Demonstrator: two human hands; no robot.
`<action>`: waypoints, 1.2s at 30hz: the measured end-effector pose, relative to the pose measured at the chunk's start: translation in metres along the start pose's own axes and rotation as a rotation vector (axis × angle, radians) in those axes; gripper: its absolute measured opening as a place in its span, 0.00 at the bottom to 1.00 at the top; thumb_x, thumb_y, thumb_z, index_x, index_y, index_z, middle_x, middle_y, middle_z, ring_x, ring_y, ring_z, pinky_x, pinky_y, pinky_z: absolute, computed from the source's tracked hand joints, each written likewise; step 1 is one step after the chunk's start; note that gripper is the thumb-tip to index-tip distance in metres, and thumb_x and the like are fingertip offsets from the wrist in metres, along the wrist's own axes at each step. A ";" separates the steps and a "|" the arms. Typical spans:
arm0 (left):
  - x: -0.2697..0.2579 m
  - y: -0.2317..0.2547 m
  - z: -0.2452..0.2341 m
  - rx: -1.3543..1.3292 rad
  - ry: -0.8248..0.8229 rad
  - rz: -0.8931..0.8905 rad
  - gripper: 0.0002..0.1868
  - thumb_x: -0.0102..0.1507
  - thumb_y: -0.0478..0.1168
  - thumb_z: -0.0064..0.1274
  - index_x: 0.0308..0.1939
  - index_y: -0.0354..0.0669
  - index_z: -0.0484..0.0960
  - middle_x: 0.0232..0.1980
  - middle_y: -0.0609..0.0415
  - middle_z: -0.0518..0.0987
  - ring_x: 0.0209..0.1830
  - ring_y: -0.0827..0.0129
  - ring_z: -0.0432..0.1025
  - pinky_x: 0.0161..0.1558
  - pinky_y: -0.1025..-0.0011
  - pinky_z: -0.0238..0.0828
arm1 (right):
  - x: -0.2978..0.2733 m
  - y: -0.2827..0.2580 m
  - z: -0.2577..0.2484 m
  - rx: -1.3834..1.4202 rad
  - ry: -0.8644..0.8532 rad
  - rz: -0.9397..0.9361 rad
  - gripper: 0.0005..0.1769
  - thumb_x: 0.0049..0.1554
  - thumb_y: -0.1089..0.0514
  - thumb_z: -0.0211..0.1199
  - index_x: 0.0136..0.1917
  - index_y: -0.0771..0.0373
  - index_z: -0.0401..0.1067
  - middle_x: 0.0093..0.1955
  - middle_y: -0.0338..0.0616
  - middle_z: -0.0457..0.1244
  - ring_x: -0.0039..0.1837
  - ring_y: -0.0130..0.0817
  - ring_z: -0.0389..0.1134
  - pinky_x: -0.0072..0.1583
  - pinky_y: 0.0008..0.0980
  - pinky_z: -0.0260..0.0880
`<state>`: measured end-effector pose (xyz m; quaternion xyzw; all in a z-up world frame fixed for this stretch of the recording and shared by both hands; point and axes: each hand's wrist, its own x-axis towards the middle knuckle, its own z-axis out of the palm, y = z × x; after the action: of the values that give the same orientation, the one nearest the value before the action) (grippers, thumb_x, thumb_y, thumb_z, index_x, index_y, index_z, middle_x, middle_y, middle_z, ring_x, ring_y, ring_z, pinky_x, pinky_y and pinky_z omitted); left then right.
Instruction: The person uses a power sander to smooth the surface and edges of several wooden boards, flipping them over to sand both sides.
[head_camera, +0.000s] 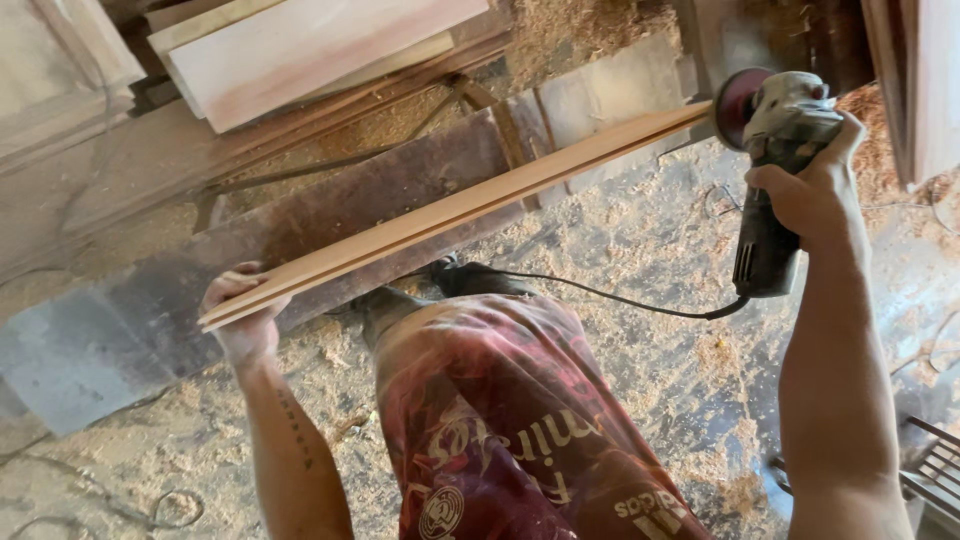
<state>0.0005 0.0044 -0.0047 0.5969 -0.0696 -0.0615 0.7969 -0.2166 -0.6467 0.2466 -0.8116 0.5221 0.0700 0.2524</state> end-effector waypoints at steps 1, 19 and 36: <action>0.002 -0.002 0.003 -0.005 0.003 0.018 0.17 0.54 0.28 0.73 0.39 0.49 0.82 0.41 0.56 0.84 0.48 0.68 0.80 0.69 0.60 0.72 | -0.006 -0.004 0.002 -0.015 0.001 0.023 0.57 0.54 0.62 0.71 0.81 0.57 0.34 0.70 0.64 0.59 0.65 0.57 0.68 0.60 0.51 0.77; 0.001 0.003 0.020 0.180 0.055 -0.051 0.16 0.52 0.37 0.77 0.37 0.45 0.84 0.42 0.55 0.84 0.56 0.68 0.76 0.57 0.63 0.79 | -0.207 -0.176 0.152 0.023 -0.257 -0.524 0.55 0.55 0.60 0.69 0.81 0.62 0.34 0.67 0.67 0.62 0.65 0.56 0.69 0.65 0.51 0.69; 0.000 -0.020 0.035 0.157 0.088 -0.109 0.18 0.52 0.40 0.76 0.40 0.42 0.85 0.54 0.47 0.81 0.55 0.61 0.76 0.58 0.59 0.79 | -0.338 -0.294 0.258 0.031 -0.544 -0.886 0.54 0.55 0.63 0.65 0.79 0.68 0.28 0.62 0.73 0.63 0.57 0.59 0.72 0.58 0.51 0.74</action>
<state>-0.0061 -0.0344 -0.0145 0.6628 -0.0066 -0.0727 0.7453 -0.0691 -0.1518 0.2504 -0.9035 0.0449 0.1570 0.3963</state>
